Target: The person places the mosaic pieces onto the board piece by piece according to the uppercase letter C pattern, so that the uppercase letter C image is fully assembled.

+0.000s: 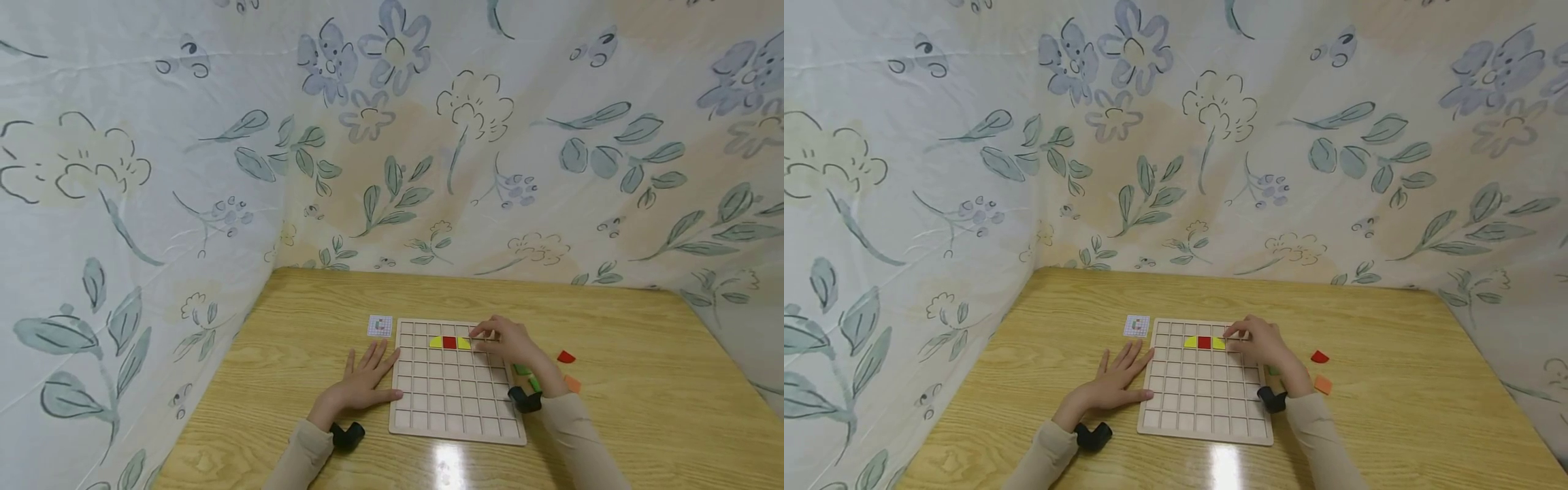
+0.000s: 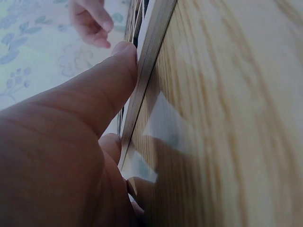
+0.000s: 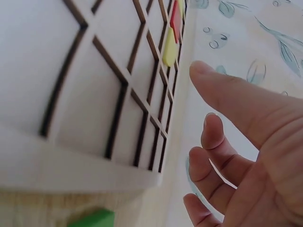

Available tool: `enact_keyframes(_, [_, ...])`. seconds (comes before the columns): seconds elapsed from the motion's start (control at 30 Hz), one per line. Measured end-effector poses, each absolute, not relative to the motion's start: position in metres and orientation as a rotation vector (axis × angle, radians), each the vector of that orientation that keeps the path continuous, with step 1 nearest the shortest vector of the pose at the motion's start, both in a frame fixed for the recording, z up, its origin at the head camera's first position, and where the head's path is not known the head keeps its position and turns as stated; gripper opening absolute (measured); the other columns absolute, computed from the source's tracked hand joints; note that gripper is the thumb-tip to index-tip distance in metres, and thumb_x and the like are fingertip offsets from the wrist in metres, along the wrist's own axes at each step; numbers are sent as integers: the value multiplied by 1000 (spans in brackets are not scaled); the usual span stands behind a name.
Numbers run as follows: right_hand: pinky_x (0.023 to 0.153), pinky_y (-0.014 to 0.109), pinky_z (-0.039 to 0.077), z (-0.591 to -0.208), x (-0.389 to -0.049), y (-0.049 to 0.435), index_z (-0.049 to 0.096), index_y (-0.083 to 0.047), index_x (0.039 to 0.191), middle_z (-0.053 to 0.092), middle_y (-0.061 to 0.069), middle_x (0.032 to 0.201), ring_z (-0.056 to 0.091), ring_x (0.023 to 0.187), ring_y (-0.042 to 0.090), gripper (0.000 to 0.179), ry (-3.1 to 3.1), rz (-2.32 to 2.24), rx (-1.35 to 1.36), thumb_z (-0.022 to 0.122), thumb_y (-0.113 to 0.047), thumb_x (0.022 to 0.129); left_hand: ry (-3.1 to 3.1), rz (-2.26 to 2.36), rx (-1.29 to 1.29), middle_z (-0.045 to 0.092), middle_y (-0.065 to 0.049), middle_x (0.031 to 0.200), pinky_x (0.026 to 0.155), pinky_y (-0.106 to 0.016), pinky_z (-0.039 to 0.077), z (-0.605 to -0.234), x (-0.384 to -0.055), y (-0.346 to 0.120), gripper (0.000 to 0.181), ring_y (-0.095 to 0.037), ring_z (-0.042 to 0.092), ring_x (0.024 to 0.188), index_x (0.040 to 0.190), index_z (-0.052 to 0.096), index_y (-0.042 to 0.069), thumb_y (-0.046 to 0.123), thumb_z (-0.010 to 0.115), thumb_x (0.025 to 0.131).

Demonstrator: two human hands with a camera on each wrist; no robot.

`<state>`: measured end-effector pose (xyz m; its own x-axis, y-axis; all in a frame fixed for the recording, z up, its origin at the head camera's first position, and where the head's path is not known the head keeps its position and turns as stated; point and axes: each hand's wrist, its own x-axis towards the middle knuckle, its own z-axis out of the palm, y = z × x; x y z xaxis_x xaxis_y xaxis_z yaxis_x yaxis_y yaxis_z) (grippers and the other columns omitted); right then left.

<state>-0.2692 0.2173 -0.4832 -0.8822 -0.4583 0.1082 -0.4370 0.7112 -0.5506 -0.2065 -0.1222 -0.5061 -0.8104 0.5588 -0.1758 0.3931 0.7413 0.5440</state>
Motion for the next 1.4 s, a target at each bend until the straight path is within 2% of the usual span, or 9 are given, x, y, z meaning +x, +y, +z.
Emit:
enact_keyframes(0.17, [59,25,36,-482,-267,226,71,-17,98,54,0,83,45,69,10,15,2894,-884,-740,70,-18,83,2612,708,740,-6,-10,156,105,-61,-14,-506,-206,-123,80,-30,-10,142,151,11,20,57,46,90])
enact_keyframes(0.5, [62,26,39,-478,-256,245,70,-16,101,53,-1,85,45,75,14,18,2831,-962,-619,70,-19,83,2613,713,747,-6,-10,156,105,-61,-14,-507,-206,-125,80,-30,-10,142,151,11,20,57,47,90])
enact_keyframes(0.8, [61,24,39,-477,-248,266,71,-15,101,54,0,85,45,74,12,21,2873,-911,-648,72,-19,81,2602,722,757,-6,-10,156,105,-62,-14,-504,-204,-126,79,-31,-10,142,151,11,19,55,47,90])
enact_keyframes(1.07, [61,23,38,-480,-238,281,71,-17,98,55,-4,83,48,72,9,20,2917,-862,-686,73,-23,79,2607,705,751,-6,-9,156,106,-61,-14,-506,-205,-127,79,-30,-11,142,151,11,20,56,47,90])
enact_keyframes(1.4, [61,27,35,-480,-227,295,70,-17,97,54,-3,83,47,70,7,17,2918,-813,-612,72,-23,81,2608,693,756,-6,-9,156,105,-62,-13,-505,-204,-128,79,-30,-10,142,151,11,20,55,47,90])
